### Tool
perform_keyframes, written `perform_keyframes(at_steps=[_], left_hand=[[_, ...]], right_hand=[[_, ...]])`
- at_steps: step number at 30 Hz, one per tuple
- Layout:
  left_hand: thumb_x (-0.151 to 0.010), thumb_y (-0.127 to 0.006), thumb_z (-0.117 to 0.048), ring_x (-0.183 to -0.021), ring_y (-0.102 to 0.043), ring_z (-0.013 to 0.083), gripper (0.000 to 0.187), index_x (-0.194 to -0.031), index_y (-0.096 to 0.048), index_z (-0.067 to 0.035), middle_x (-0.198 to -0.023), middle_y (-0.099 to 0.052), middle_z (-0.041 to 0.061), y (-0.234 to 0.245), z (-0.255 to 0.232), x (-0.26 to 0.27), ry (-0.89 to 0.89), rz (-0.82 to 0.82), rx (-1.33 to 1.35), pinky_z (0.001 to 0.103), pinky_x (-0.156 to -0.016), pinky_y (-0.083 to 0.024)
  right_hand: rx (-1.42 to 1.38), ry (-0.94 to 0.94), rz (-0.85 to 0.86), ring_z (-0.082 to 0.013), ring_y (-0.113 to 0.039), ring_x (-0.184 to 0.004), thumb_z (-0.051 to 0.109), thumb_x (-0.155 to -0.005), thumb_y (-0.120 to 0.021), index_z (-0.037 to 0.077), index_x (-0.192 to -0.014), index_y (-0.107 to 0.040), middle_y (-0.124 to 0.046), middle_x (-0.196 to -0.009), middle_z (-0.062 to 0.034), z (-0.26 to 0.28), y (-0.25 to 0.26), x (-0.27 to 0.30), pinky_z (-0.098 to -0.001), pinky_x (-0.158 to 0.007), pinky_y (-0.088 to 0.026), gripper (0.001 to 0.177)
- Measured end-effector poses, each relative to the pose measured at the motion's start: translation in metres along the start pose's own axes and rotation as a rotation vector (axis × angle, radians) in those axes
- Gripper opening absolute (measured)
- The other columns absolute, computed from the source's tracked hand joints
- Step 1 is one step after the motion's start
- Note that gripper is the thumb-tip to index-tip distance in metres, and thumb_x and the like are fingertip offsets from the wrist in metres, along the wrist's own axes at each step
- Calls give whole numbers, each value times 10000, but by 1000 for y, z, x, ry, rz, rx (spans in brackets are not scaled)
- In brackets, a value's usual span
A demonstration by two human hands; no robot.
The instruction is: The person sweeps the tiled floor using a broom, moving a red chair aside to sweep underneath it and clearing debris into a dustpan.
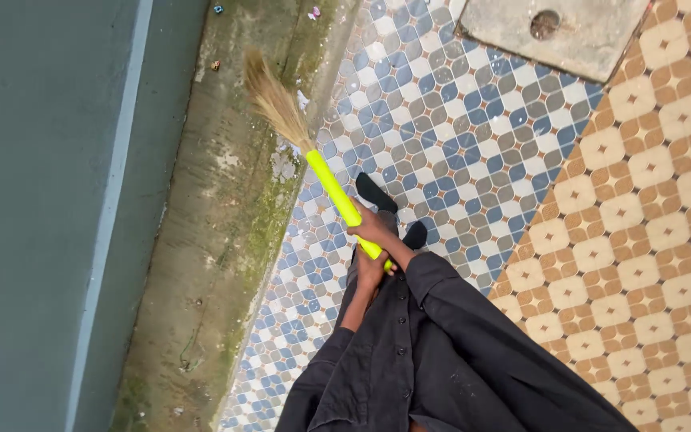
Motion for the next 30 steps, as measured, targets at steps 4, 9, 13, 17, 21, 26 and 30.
perform_keyframes(at_steps=[4, 9, 13, 17, 21, 26, 30], left_hand=[[-879, -698, 95, -854, -758, 243, 550, -1374, -460, 54, -1110, -697, 186, -34, -7, -30, -11, 233, 170, 341, -715, -639], [-789, -620, 108, -626, -674, 288, 562, -1212, -306, -90, -883, -629, 175, -70, -46, -37, 309, 125, 195, 437, -534, -595], [-754, -659, 59, -546, -643, 245, 453, -1130, -422, -27, -755, -640, 149, -71, -86, -42, 242, 164, 70, 389, -463, -546], [-768, -659, -24, -526, -643, 213, 236, -985, -579, 24, -734, -653, 124, -73, -72, -65, 283, 305, 151, 353, -446, -542], [-808, -678, -65, -558, -662, 215, 124, -843, -655, 51, -737, -663, 143, -70, -28, -82, 392, 266, 291, 341, -501, -561], [-785, -669, -53, -552, -648, 212, 104, -836, -637, 32, -709, -640, 117, -46, -6, -69, 348, -12, 613, 353, -472, -540], [-800, -658, -43, -543, -649, 205, 137, -916, -613, 15, -705, -639, 89, -28, -31, -62, 235, -243, 671, 340, -448, -530]], right_hand=[[107, 134, -29, -326, -609, -1272, 159, -686, -865, 97, -1589, -323, -569, -1454, -219, 24, 40, 3, -374, -1036, -475, 1055], [163, -44, -129, -294, -676, -1127, 164, -649, -876, 111, -1568, -331, -660, -1283, -185, 38, 98, -21, -373, -960, -521, 1069], [-50, -110, -222, -301, -685, -833, 79, -757, -777, 45, -1344, -512, -676, -1033, -186, 43, 119, -23, -402, -721, -570, 645], [-297, -333, -324, -287, -627, -623, -28, -728, -693, 31, -1198, -448, -580, -891, -143, 28, 128, -21, -398, -516, -542, 533], [-191, -593, -255, -303, -624, -688, -28, -732, -696, 6, -1211, -370, -567, -920, -160, 1, 115, -32, -425, -558, -541, 580], [38, -575, 272, -281, -633, -897, 6, -674, -764, -12, -1299, -415, -588, -1051, -154, 2, 45, -52, -418, -701, -569, 716], [168, -457, 486, -266, -657, -907, 43, -731, -777, -1, -1362, -404, -611, -1081, -153, 37, 6, -72, -378, -694, -576, 734]])
Point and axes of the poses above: each hand's wrist, its own x-axis away from the middle knuckle, its own y-axis out of the back of the hand, z = x × y, the point moved 9 cm from there along -x, towards the middle knuckle
